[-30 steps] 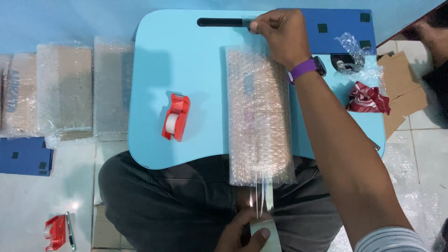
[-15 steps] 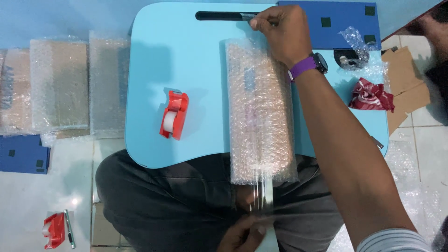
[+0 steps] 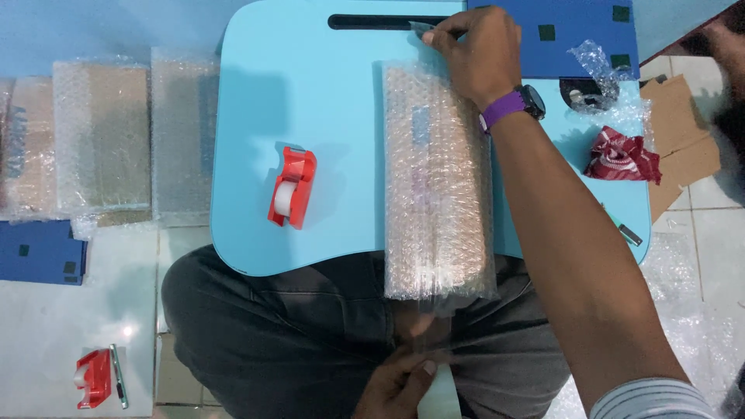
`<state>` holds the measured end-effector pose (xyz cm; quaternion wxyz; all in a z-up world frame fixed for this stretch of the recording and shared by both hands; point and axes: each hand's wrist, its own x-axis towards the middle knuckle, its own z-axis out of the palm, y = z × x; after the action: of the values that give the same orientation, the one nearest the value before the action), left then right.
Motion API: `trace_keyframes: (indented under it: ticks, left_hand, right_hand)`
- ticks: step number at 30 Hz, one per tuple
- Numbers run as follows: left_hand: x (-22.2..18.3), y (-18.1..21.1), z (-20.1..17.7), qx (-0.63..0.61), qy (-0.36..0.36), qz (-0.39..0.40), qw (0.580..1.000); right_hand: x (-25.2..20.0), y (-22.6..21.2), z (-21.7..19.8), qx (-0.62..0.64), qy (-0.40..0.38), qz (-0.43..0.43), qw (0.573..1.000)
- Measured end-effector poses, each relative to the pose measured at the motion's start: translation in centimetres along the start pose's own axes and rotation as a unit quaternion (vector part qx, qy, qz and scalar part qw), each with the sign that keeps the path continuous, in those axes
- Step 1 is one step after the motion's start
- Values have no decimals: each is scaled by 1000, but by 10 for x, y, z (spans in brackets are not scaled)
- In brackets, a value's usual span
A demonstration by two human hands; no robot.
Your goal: Wrapping a cardboard item with bubble wrap and securing it with adhesive tape on a small portable desk.
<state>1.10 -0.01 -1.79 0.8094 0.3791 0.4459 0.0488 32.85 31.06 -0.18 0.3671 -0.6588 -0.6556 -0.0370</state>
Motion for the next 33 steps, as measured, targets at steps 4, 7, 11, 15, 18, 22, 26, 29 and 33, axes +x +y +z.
trace_keyframes:
  ticks: [4, 7, 11, 15, 18, 22, 26, 29, 33]
  left_hand:
    - [6, -7, -7, 63, -13, -65, 996]
    - [0, 1, 0, -25, 4, -40, 999]
    - [1, -3, -1, 42, 62, -105, 992]
    - [-5, 24, -3, 31, -16, -72, 997]
    - [-6, 33, -2, 54, -3, -103, 993]
    - [3, 16, -5, 57, 53, -82, 994]
    - [2, 36, -8, 40, 37, -34, 998]
    - [5, 34, -10, 49, 17, -97, 994]
    - [11, 26, -13, 70, 50, -36, 996]
  right_hand:
    - [-2, 13, 11, -63, -7, 9, 998]
    - [-3, 8, 3, -29, -3, -11, 1000]
    - [-4, 7, 8, -48, -15, 24, 998]
    - [-6, 6, 10, -63, 7, 9, 998]
    - [-8, 5, 11, -49, 24, -1, 998]
    - [-8, 2, 7, -39, 71, -57, 995]
    - [-10, 3, 6, -17, 60, -39, 997]
    - [-11, 3, 5, -52, 29, -14, 998]
    - [-11, 9, 10, -36, 46, -31, 998]
